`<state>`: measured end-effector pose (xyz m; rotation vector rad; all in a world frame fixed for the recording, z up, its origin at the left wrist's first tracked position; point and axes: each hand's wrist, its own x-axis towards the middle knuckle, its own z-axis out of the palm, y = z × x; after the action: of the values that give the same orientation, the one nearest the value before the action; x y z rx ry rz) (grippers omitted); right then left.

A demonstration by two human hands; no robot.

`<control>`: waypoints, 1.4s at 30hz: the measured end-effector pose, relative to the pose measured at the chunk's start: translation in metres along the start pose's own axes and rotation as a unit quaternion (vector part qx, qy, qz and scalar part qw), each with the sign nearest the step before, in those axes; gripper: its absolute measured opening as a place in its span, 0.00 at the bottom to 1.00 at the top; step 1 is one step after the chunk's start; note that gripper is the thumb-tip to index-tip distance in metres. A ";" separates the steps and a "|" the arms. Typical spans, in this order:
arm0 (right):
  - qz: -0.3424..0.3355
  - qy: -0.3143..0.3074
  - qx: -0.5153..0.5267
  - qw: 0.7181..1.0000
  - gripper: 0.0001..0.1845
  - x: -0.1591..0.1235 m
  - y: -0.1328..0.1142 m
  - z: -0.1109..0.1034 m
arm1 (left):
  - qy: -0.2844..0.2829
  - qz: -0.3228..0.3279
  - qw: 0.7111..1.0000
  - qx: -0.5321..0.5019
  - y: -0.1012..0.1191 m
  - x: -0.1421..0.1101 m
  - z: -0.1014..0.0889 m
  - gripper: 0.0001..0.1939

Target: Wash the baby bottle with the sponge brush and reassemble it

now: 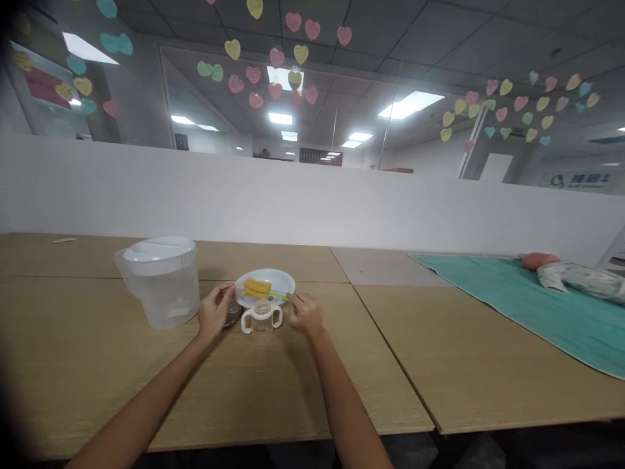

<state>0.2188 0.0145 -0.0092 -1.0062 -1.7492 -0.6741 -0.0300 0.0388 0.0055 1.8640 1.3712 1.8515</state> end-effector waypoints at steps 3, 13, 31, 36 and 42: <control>0.017 -0.002 0.005 1.000 0.17 0.001 -0.002 0.000 | 0.051 0.014 0.993 0.109 -0.002 0.005 -0.010 0.18; 0.110 -0.035 -0.015 0.993 0.17 0.004 -0.001 -0.003 | -0.069 0.029 0.899 0.432 -0.014 0.012 -0.024 0.18; 0.185 -0.087 0.007 0.979 0.17 0.007 -0.005 -0.006 | -0.150 0.026 0.886 0.439 -0.028 0.009 -0.020 0.17; 0.222 -0.103 -0.005 0.970 0.16 0.009 -0.007 -0.005 | -0.083 0.084 0.945 0.306 -0.011 0.014 -0.014 0.16; 0.236 -0.112 -0.025 0.965 0.16 0.005 -0.003 -0.003 | -0.364 0.100 0.900 0.220 0.013 0.032 0.023 0.16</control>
<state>0.2164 0.0126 -0.0032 -1.5180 -1.5965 -0.3083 -0.0102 0.0642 0.0313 2.6084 1.3918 0.7292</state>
